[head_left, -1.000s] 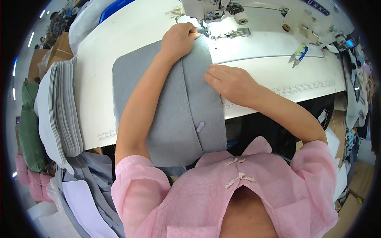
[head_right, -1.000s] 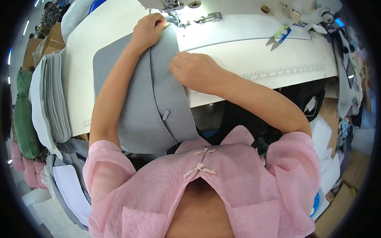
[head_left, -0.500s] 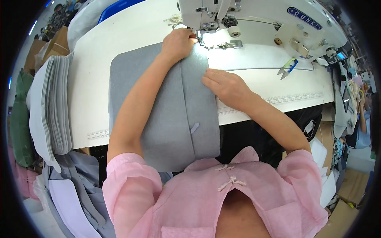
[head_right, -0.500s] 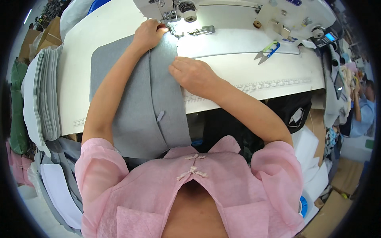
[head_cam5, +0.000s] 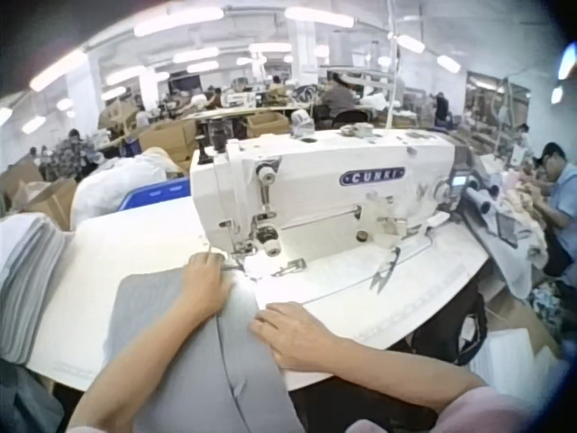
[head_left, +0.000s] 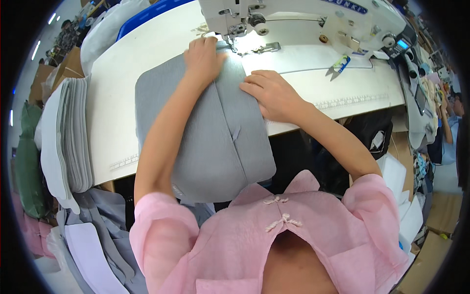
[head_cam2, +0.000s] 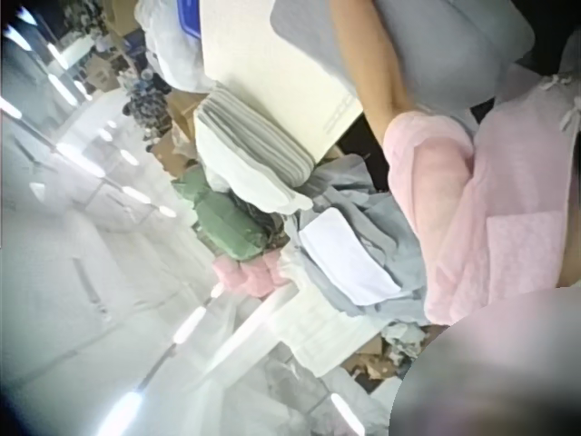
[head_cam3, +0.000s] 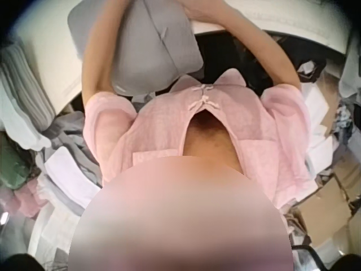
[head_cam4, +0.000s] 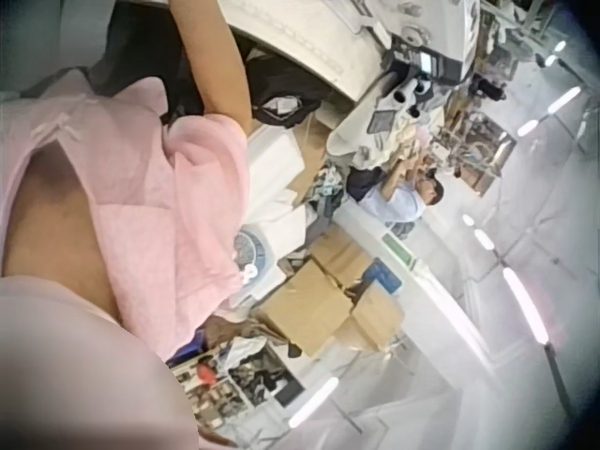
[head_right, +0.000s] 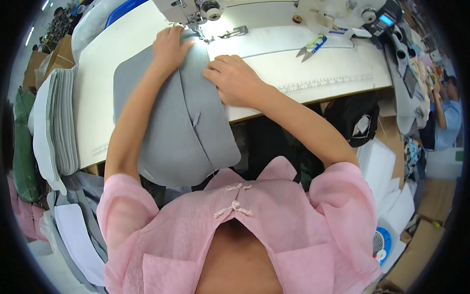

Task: Sewing together fabric panels and padding to assemble protective laptop sleeves.

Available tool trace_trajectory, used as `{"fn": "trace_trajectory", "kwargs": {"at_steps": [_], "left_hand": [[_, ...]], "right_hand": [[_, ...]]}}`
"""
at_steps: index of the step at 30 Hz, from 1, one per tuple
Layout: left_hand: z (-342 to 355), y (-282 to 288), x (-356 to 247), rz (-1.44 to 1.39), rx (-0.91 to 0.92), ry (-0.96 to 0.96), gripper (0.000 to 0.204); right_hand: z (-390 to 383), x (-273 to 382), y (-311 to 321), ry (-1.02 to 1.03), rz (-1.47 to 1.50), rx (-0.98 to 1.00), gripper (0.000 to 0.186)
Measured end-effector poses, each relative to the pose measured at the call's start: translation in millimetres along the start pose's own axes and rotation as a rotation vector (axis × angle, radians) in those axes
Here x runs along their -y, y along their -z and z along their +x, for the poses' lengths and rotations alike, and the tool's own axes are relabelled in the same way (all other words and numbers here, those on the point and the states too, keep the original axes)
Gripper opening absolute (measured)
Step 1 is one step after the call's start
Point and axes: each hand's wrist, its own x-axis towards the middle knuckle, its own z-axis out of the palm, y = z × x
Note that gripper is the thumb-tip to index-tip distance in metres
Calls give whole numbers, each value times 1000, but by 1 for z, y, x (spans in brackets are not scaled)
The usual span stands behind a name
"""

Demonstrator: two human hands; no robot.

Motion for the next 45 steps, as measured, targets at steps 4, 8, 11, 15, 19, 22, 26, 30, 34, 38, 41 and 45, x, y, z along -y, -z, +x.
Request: {"fn": "trace_trajectory", "kwargs": {"at_steps": [4, 8, 11, 15, 19, 22, 26, 30, 34, 38, 41, 45], "left_hand": [[-98, 80, -73, -155, 393, -243, 84], [-196, 100, -119, 34, 431, -297, 85], [-219, 78, -121, 229, 224, -295, 65], [-206, 111, -115, -241, 226, -27, 51], [-196, 156, -81, -1012, 167, 493, 31], [-190, 167, -77, -944, 137, 457, 33], [-184, 173, -77, -950, 138, 479, 27], [-173, 169, -92, -48, 526, -182, 46], [-197, 138, -97, 37, 450, -296, 49], [-203, 123, -100, 71, 453, -358, 49], [-205, 117, -102, 74, 442, -397, 49], [-209, 109, -103, 57, 423, -407, 49]], "right_hand": [[-31, 24, 35, -182, 67, -15, 45], [-42, 56, 40, -314, 151, 9, 53], [-44, 68, 38, -334, 169, -25, 48], [-59, 80, 38, -399, 268, -30, 40], [-84, 96, 22, -565, 444, -49, 52], [-86, 95, -1, -669, 540, 6, 60], [-77, 101, -31, -816, 1166, 68, 42], [-76, 113, -18, -1013, 1841, 97, 22], [-79, 111, -14, -1068, 2076, 43, 22], [-83, 118, -3, -1082, 2054, 23, 22], [-92, 121, 0, -1097, 2008, 33, 20], [-96, 122, 2, -1112, 1985, 6, 15]]}}
